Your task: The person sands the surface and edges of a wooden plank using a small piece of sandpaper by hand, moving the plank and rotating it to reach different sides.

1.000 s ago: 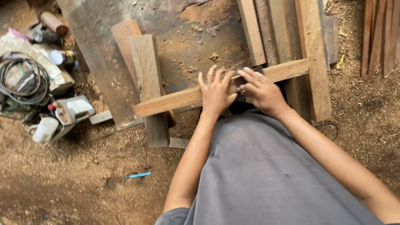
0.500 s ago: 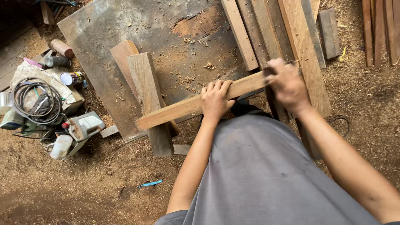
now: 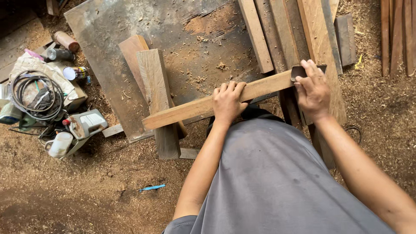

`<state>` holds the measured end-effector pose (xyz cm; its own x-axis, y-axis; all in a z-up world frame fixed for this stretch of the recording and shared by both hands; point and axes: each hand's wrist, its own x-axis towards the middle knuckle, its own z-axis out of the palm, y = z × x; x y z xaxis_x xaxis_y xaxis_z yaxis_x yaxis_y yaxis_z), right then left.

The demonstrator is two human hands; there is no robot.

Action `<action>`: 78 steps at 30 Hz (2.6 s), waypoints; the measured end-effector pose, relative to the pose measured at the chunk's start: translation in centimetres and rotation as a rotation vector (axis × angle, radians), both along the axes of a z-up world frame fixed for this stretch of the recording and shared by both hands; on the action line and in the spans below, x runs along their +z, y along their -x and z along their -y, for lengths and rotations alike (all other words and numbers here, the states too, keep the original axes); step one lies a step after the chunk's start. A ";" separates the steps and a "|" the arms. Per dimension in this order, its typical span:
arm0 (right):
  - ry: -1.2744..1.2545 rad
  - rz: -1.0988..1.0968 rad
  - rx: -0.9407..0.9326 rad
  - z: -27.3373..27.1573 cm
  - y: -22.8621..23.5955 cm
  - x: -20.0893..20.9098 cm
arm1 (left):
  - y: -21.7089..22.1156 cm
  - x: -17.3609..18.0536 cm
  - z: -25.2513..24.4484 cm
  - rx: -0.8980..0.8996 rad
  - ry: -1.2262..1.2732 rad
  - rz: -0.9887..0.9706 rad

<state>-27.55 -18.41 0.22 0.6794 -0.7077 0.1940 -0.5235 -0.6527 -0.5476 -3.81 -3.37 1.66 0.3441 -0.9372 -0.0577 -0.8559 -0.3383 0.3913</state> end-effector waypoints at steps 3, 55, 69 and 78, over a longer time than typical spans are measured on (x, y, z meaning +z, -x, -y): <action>0.032 -0.001 0.054 -2.9 -2.9 -0.4 | -0.1 -0.1 0.0 0.003 0.017 -0.005; -0.131 -0.066 -0.020 -4.1 -6.3 -0.7 | -5.0 -1.2 -1.2 -0.050 -0.109 -0.097; -0.079 0.012 0.099 -6.0 -10.0 0.2 | -6.1 -1.8 -0.1 -0.072 -0.123 -0.100; 0.162 0.021 0.042 -3.5 -6.6 -0.4 | -6.3 -2.1 0.5 -0.095 -0.276 -0.167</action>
<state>-20.96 -14.86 -0.22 0.7026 -0.6366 0.3180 -0.4832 -0.7548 -0.4436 2.53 -3.89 -0.41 0.2205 -0.9059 -0.3616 -0.8205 -0.3728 0.4334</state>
